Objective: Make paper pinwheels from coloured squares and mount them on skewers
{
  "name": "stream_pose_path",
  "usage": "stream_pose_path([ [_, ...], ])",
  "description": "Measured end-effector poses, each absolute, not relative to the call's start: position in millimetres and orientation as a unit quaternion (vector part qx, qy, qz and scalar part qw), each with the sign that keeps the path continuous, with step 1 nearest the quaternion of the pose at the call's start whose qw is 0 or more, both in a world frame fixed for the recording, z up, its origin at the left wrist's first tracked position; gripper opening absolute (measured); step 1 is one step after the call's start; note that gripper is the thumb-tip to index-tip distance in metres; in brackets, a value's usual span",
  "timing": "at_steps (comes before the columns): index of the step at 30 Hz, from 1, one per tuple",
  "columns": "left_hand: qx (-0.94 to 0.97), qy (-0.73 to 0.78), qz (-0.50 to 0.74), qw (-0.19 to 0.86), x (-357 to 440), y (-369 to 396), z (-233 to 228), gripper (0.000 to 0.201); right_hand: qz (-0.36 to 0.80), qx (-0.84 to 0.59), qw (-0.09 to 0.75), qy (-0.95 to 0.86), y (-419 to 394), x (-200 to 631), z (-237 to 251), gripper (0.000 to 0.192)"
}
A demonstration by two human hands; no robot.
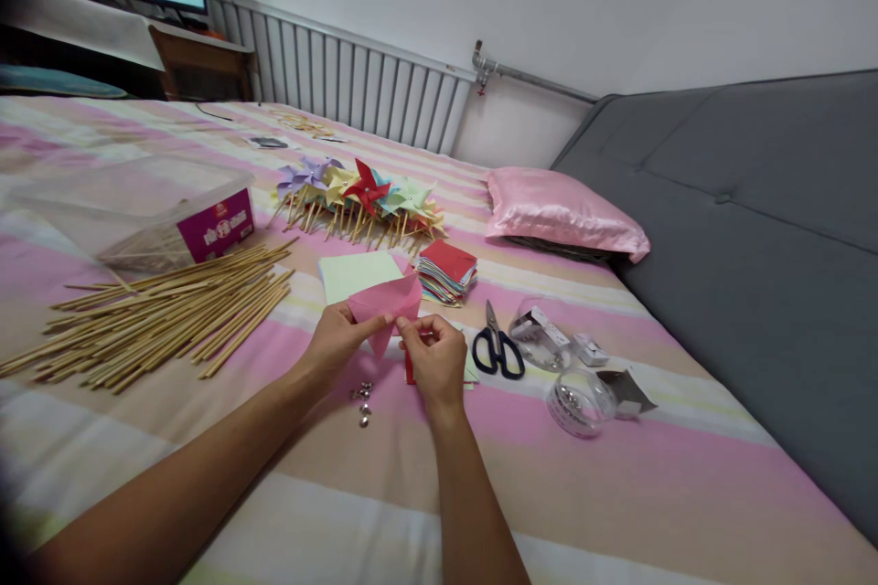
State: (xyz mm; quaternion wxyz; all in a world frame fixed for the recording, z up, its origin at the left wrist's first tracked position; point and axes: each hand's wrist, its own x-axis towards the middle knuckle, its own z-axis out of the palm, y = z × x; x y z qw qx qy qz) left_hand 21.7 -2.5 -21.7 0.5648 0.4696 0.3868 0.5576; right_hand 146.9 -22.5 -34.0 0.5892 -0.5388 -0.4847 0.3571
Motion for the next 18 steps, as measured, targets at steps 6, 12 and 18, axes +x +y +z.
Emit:
stream_pose_path([
  [6,0.48,0.378,0.555,0.565,22.2,-5.9,-16.7,0.021,0.346,-0.55,0.585,-0.486,-21.9,147.5,-34.7,0.03],
  [12,0.464,0.404,0.549,0.566,22.6,-7.8,-14.0,0.025,0.331,-0.547,0.586,-0.498,-20.9,148.5,-37.1,0.03],
  [18,0.448,0.409,0.543,0.58,21.8,-8.1,-14.3,0.032,0.31,-0.543,0.582,-0.52,-21.7,148.4,-37.8,0.031],
])
